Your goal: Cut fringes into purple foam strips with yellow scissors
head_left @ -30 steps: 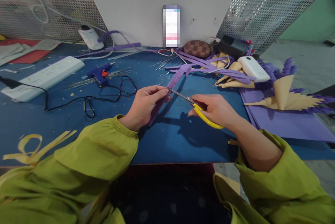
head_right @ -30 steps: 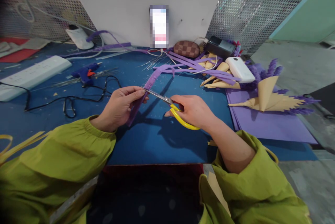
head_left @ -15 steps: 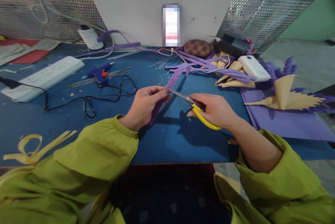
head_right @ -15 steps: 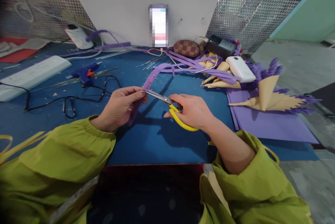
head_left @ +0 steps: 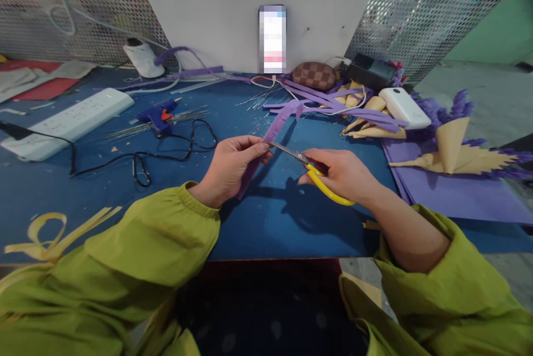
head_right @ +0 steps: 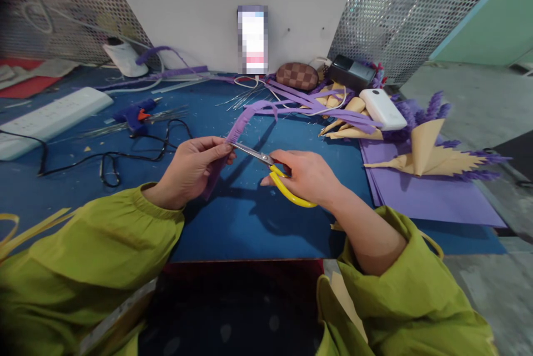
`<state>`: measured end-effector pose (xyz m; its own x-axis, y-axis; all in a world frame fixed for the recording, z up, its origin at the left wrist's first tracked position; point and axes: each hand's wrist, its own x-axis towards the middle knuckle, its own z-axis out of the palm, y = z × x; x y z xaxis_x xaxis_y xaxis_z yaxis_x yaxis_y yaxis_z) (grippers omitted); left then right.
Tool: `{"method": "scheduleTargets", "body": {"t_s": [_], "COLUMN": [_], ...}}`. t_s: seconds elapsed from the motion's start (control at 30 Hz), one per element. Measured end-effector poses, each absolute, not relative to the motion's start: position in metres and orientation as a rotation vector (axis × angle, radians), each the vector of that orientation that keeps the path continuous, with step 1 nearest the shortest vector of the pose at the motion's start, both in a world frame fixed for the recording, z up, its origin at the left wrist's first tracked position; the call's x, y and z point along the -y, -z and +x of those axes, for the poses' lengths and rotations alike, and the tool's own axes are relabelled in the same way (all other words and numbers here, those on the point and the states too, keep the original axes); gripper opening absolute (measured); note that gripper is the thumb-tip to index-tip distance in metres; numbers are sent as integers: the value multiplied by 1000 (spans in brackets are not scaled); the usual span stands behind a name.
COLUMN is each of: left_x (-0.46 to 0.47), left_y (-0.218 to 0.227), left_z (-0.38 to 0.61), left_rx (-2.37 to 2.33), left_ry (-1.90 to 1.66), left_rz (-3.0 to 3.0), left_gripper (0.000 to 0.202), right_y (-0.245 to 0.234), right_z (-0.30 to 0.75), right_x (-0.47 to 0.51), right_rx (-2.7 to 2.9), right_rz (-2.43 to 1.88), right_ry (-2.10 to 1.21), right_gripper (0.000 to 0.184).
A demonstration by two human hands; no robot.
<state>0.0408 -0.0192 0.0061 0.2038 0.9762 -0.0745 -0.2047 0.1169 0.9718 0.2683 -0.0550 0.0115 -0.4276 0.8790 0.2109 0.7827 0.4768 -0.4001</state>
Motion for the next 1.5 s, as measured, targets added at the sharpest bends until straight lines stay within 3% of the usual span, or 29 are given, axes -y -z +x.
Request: {"method": "scheduleTargets", "body": {"t_s": [0.67, 1.0, 1.5], "left_x": [19, 18, 18], "left_y": [-7, -11, -8], "left_z": [40, 39, 40], "left_rx": [-977, -958, -945], "left_ry": [-1107, -1045, -1071], "left_rz": [1051, 937, 1022], "left_gripper": [17, 17, 15], "right_y": [-11, -14, -12], "right_z": [269, 270, 269], "right_x": [54, 54, 53], "right_rx": [2352, 2277, 2318], "right_rz": [-1388, -1377, -1415], "right_ry": [-311, -635, -386], "right_gripper": [32, 36, 36]}}
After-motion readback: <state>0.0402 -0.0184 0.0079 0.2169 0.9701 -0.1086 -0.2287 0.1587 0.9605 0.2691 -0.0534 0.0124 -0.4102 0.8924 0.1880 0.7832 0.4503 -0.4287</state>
